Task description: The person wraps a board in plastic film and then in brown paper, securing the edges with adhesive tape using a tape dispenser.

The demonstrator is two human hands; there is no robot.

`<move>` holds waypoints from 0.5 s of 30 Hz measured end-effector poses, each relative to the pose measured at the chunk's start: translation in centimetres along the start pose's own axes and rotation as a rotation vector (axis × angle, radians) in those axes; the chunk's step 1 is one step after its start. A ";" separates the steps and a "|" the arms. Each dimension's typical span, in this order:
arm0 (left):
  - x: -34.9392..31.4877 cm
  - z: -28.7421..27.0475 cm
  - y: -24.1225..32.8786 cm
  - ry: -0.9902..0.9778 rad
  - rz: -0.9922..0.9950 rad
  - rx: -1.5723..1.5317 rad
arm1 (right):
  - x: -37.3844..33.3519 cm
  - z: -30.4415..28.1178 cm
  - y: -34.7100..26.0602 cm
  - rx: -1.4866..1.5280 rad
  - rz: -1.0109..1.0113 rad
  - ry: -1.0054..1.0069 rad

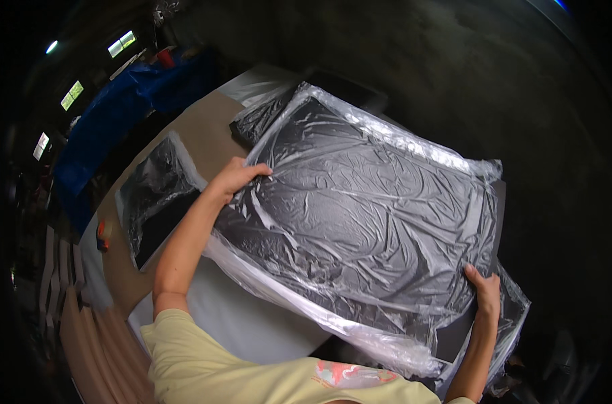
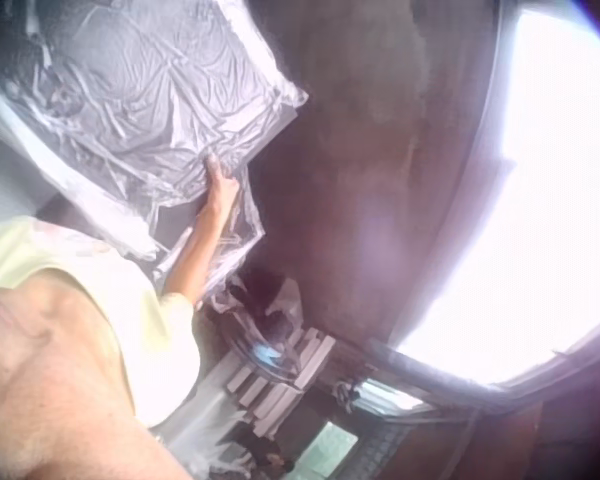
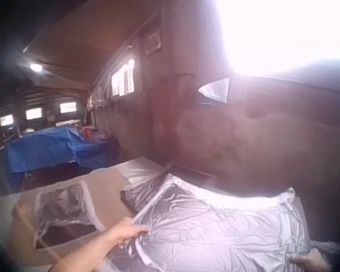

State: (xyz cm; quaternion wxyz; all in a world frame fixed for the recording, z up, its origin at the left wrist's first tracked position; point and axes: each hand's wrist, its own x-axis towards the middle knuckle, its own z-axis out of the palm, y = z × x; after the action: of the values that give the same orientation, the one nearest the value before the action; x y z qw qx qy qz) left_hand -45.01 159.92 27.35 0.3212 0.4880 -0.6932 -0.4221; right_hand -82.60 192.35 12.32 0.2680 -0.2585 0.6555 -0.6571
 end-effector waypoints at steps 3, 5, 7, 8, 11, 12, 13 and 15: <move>-0.1 -0.1 1.1 0.109 -0.008 0.131 | 0.4 -0.5 -0.7 0.007 0.131 -0.051; 1.3 -0.8 1.2 0.051 0.017 0.118 | 1.4 -0.9 1.0 0.123 0.168 -0.127; -1.1 -1.4 3.6 -0.081 0.321 0.396 | 2.4 0.1 3.0 0.250 0.202 -0.127; -2.5 -2.3 5.4 0.144 0.516 0.442 | 3.2 1.8 2.2 0.276 0.243 -0.186; -7.5 3.3 12.3 0.391 0.856 0.359 | 4.1 2.9 -0.8 0.453 0.245 -0.344; -9.0 5.8 11.6 0.486 0.911 0.375 | 5.2 3.5 -1.2 0.364 0.258 -0.285; -10.9 8.6 10.0 0.599 0.963 0.376 | 5.9 3.0 -0.8 0.261 0.257 -0.230; -17.6 15.2 5.9 0.739 0.829 0.321 | 4.9 -0.4 5.3 0.411 0.219 -0.213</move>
State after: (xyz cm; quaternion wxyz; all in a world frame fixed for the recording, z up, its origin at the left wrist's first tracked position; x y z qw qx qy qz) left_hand -54.88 181.77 25.41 0.6024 0.3331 -0.7238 0.0479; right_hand -86.38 189.23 6.98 0.4518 -0.1939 0.5004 -0.7127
